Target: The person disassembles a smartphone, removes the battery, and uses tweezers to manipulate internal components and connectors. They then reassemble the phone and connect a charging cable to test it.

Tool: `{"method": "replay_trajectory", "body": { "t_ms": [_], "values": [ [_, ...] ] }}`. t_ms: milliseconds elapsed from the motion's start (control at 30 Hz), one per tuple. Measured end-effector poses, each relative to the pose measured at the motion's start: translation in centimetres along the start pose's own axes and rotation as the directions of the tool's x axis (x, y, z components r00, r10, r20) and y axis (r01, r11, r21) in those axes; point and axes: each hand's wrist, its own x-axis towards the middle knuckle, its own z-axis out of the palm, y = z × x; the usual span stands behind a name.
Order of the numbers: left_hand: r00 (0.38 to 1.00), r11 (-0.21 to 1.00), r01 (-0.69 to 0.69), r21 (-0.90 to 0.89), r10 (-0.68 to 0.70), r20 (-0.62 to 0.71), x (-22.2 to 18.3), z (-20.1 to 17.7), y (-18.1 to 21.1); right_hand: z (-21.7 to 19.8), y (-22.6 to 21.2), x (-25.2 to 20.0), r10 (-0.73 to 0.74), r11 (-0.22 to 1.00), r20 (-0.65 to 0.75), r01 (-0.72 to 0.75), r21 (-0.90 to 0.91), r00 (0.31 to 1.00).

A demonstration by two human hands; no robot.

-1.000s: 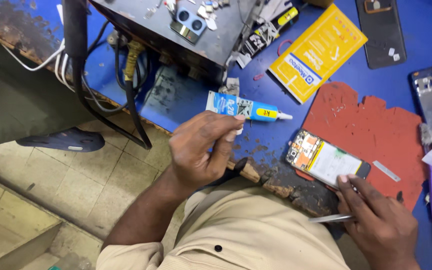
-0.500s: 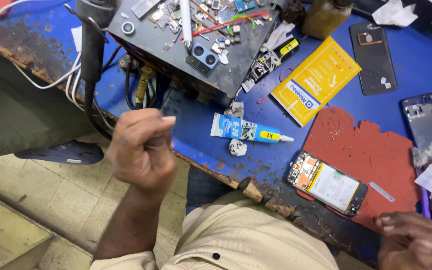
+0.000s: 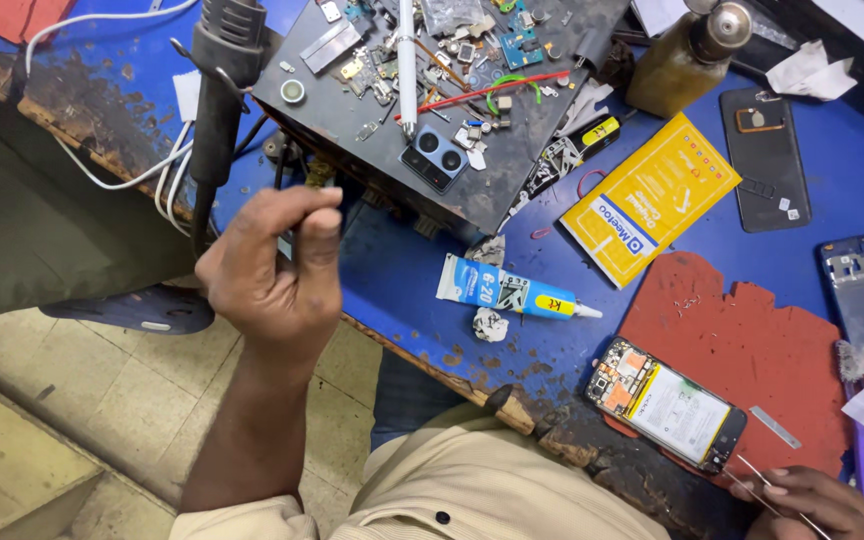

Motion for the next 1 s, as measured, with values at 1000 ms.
{"method": "replay_trajectory", "body": {
  "t_ms": [1000],
  "values": [
    [0.919,0.903,-0.313,0.293,0.210,0.334,10.0,1.1,0.7,2.9,-1.7,5.9,0.834,0.365,0.218,-0.803,0.470,0.507]
  ]
}}
